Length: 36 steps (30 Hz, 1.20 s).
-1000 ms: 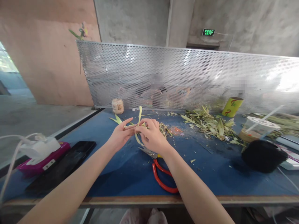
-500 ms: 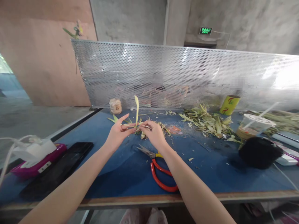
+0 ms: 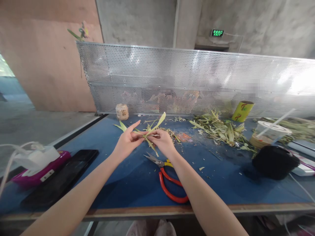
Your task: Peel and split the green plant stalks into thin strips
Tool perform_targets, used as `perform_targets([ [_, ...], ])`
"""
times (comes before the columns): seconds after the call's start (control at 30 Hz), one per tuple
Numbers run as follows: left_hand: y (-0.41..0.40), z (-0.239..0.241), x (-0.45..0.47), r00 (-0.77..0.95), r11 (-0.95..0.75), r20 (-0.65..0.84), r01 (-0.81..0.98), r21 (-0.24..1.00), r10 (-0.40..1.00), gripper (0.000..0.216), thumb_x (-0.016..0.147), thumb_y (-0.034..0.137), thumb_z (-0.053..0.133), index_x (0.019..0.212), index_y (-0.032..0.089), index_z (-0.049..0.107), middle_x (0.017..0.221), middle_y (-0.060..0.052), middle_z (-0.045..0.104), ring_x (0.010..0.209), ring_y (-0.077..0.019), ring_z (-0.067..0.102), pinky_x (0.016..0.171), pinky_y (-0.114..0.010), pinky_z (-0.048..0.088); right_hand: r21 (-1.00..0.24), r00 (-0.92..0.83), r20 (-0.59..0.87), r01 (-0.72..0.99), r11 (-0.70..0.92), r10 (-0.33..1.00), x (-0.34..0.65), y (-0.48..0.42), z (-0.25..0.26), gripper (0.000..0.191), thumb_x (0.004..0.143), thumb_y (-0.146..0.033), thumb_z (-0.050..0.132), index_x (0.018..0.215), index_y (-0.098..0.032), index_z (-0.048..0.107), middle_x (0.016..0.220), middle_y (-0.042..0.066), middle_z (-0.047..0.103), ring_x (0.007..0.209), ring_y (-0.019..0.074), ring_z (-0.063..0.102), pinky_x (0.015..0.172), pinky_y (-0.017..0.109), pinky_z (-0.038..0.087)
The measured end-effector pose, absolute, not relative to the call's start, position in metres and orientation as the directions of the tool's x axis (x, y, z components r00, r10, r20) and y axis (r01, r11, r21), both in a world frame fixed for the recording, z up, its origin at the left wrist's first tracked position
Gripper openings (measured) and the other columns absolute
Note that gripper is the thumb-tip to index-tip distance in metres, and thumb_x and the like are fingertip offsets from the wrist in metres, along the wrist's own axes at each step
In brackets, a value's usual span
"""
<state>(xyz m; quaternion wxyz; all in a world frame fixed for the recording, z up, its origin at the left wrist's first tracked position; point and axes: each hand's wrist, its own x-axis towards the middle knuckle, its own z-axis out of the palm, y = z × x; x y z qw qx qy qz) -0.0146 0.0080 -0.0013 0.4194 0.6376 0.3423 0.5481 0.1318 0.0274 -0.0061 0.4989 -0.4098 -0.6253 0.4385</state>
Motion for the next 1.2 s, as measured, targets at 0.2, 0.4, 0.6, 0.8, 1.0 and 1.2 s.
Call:
perform_targets([
  [0.2,0.007,0.000,-0.015,0.125,-0.349,0.356,-0.077,0.934,0.926,0.075,0.065,0.019,0.065,0.130,0.011,0.028,0.097,-0.013,0.066,0.092,-0.0206,0.060,0.083,-0.035,0.044,-0.927,-0.223,0.334,0.098,0.362,0.916,0.132,0.025,-0.006,0.013,0.065,-0.028,0.060,0.070,-0.016,0.057,0.057,-0.002,0.054,0.043,0.0062,0.044,0.043,0.021,0.039],
  [0.4,0.007,0.004,-0.016,0.095,-0.262,0.282,-0.177,0.949,0.955,0.081,0.058,0.014,0.070,0.129,0.011,0.031,0.087,-0.009,0.069,0.078,-0.0173,0.063,0.072,-0.030,0.046,-0.750,-0.164,0.544,0.345,0.564,0.823,0.134,0.025,-0.008,0.014,0.067,-0.025,0.058,0.078,-0.019,0.052,0.076,0.003,0.055,0.063,0.0133,0.053,0.055,0.028,0.046],
  [0.6,0.010,0.004,-0.017,0.018,-0.112,0.127,-0.359,0.926,0.992,0.074,0.055,0.007,0.071,0.122,0.008,0.039,0.078,-0.007,0.070,0.053,-0.0088,0.056,0.052,-0.022,0.040,-0.133,-0.462,0.753,0.591,0.795,0.469,0.141,0.019,-0.001,0.011,0.074,-0.015,0.053,0.084,-0.020,0.052,0.096,0.008,0.052,0.092,0.0195,0.046,0.081,0.035,0.041],
  [0.8,0.011,0.001,-0.018,0.031,-0.177,0.189,-0.232,0.957,0.981,0.081,0.054,0.010,0.072,0.126,0.006,0.034,0.084,-0.011,0.069,0.062,-0.0123,0.060,0.054,-0.022,0.043,-0.045,-0.590,0.685,0.551,0.833,0.427,0.143,0.022,0.000,0.010,0.079,-0.025,0.053,0.074,-0.020,0.060,0.086,0.005,0.060,0.087,0.0177,0.048,0.082,0.034,0.038],
  [1.0,0.008,0.002,-0.017,0.119,-0.283,0.295,-0.103,0.953,0.948,0.088,0.057,0.015,0.071,0.131,0.007,0.025,0.085,-0.011,0.069,0.077,-0.0195,0.064,0.075,-0.033,0.047,-0.486,-0.403,0.604,0.498,0.718,0.688,0.139,0.022,-0.004,0.023,0.074,-0.035,0.057,0.058,-0.020,0.064,0.063,0.002,0.061,0.065,0.0142,0.052,0.064,0.028,0.039],
  [1.2,0.005,0.004,-0.015,0.174,-0.387,0.383,-0.010,0.922,0.907,0.079,0.066,0.018,0.064,0.133,0.011,0.023,0.091,-0.011,0.067,0.081,-0.0181,0.062,0.077,-0.032,0.046,-0.833,-0.262,0.258,0.427,0.351,0.930,0.134,0.018,-0.001,0.040,0.068,-0.051,0.055,0.050,-0.016,0.063,0.044,-0.001,0.050,0.042,0.0074,0.034,0.045,0.024,0.027],
])
